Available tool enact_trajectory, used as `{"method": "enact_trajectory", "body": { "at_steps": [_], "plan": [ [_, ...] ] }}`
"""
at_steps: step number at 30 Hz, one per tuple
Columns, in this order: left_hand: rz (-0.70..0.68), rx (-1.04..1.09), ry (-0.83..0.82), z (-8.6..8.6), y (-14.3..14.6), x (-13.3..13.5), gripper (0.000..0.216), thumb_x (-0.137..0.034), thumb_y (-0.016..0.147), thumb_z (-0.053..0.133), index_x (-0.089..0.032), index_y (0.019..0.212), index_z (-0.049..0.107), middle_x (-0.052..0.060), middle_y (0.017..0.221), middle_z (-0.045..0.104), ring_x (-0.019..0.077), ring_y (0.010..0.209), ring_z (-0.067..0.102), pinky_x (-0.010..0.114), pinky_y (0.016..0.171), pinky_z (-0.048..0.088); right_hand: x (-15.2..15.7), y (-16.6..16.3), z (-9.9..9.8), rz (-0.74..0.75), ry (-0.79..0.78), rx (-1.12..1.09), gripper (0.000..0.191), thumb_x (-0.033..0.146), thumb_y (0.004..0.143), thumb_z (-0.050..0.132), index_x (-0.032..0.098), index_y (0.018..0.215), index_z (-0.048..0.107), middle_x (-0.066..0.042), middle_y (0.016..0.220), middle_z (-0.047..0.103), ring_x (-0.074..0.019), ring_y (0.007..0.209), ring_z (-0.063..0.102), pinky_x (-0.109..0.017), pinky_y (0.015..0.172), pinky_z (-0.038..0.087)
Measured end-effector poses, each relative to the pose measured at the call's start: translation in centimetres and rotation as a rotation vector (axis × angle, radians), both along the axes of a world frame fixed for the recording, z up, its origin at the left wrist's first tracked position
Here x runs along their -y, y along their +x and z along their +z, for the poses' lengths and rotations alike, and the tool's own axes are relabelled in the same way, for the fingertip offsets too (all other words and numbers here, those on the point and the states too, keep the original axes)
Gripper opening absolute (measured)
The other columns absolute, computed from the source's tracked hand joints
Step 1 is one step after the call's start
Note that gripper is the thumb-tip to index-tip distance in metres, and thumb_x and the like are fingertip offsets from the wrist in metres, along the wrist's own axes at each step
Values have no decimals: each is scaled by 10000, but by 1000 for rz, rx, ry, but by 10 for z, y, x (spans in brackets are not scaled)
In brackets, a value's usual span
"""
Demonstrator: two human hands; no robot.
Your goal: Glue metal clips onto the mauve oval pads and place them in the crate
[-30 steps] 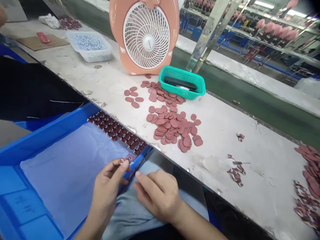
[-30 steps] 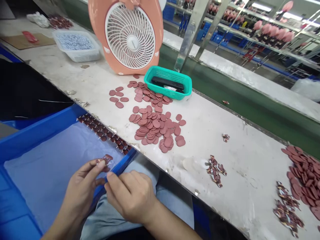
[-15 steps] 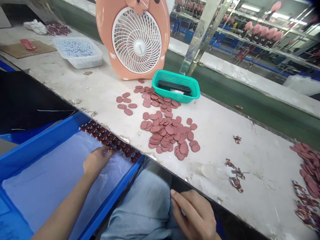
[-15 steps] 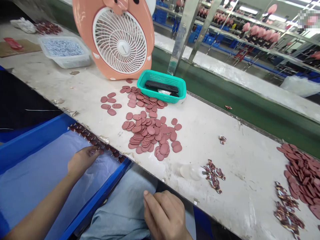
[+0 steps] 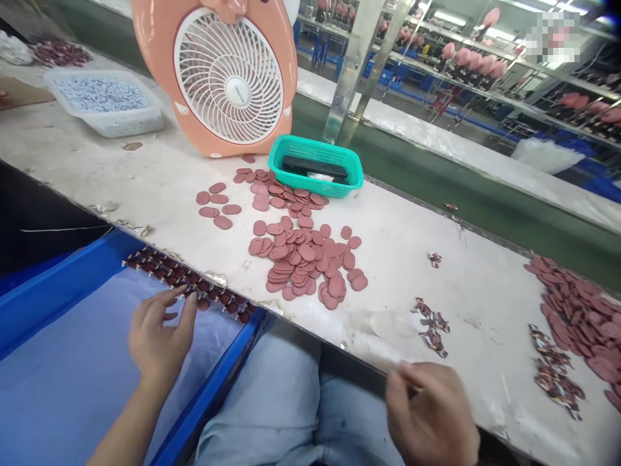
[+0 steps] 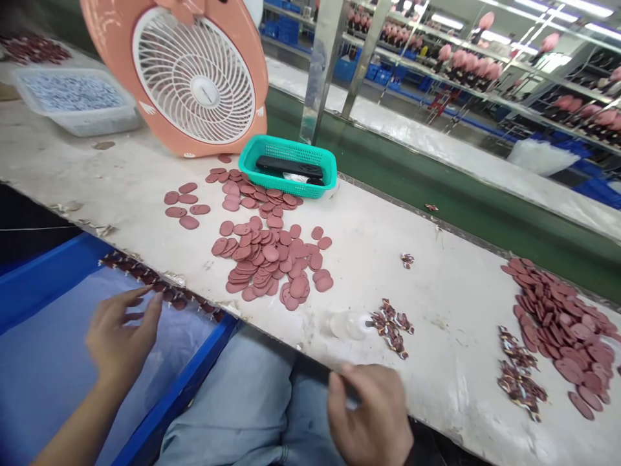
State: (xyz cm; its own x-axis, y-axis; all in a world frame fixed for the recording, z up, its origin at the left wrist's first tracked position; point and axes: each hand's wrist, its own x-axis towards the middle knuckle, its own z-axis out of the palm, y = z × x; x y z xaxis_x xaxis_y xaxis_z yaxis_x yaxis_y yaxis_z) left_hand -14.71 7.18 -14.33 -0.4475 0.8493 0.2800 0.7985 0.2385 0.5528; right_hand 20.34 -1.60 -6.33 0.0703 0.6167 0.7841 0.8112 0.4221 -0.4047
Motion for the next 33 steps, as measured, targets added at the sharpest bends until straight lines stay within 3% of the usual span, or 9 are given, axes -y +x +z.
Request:
{"method": "enact_trajectory", "body": {
  "at_steps": [4,7,9,14,18,21,25,28,33],
  "plan": [
    [-307,-119,359,26,47,7,396,-476,786,771,-254,1111,717,125,1159,698,328,1112,630,501,1038,436,-9,13,4,-316,-234,-175,557,448,824,751,187,1263,529,-97,1047,572,-231,840,532,-417,764,474],
    [-672,-317,532,41,76,2,590,-436,738,843,-288,1283,675,123,1200,692,312,1059,626,467,1024,419,-21,13,11,-313,-453,-40,609,606,862,656,174,1277,546,-167,1180,600,-326,1030,518,-511,879,435],
    [-758,-328,527,46,86,-1,653,-437,751,837,-304,1357,635,128,1232,701,321,1075,617,466,1032,393,-26,13,12,-254,-456,8,527,596,905,609,177,1224,582,-169,1167,619,-344,1060,524,-547,916,417],
    [-756,-118,500,45,93,7,486,-259,757,850,-425,1199,733,25,1061,807,292,975,687,432,952,402,-23,15,10,-170,-413,-55,337,455,952,597,178,1143,620,-128,1044,651,-312,1021,598,-500,889,478],
    [-744,80,503,57,103,34,381,-99,841,732,-408,1062,761,-32,885,813,210,754,711,409,893,437,-8,0,15,127,-421,-481,271,406,972,545,197,1139,583,-79,983,646,-208,815,641,-367,727,542],
    [-777,312,459,72,113,56,381,-70,881,651,-360,1117,723,-18,888,778,201,783,701,361,787,517,-3,-22,24,411,-641,-855,288,444,920,629,205,1063,558,15,751,566,-98,504,474,-225,445,417],
    [-952,421,530,82,119,74,500,19,792,675,-343,1123,771,-4,915,769,203,853,692,345,858,543,-6,-47,33,648,-1068,-1172,451,477,763,795,207,1017,538,59,642,563,-69,431,441,-165,365,330],
    [-916,594,455,81,125,83,408,-126,827,750,-370,1153,767,7,1010,784,204,903,704,315,873,563,-6,-58,34,695,-1101,-1340,522,462,685,848,229,998,501,75,640,575,-58,416,438,-149,356,306],
    [-707,1254,2,82,144,98,382,-539,747,795,-365,1086,801,53,1090,782,259,1029,711,321,887,589,4,-65,33,675,-984,-1276,447,434,752,800,232,979,473,76,645,567,-49,424,393,-162,391,312]
  ]
}}
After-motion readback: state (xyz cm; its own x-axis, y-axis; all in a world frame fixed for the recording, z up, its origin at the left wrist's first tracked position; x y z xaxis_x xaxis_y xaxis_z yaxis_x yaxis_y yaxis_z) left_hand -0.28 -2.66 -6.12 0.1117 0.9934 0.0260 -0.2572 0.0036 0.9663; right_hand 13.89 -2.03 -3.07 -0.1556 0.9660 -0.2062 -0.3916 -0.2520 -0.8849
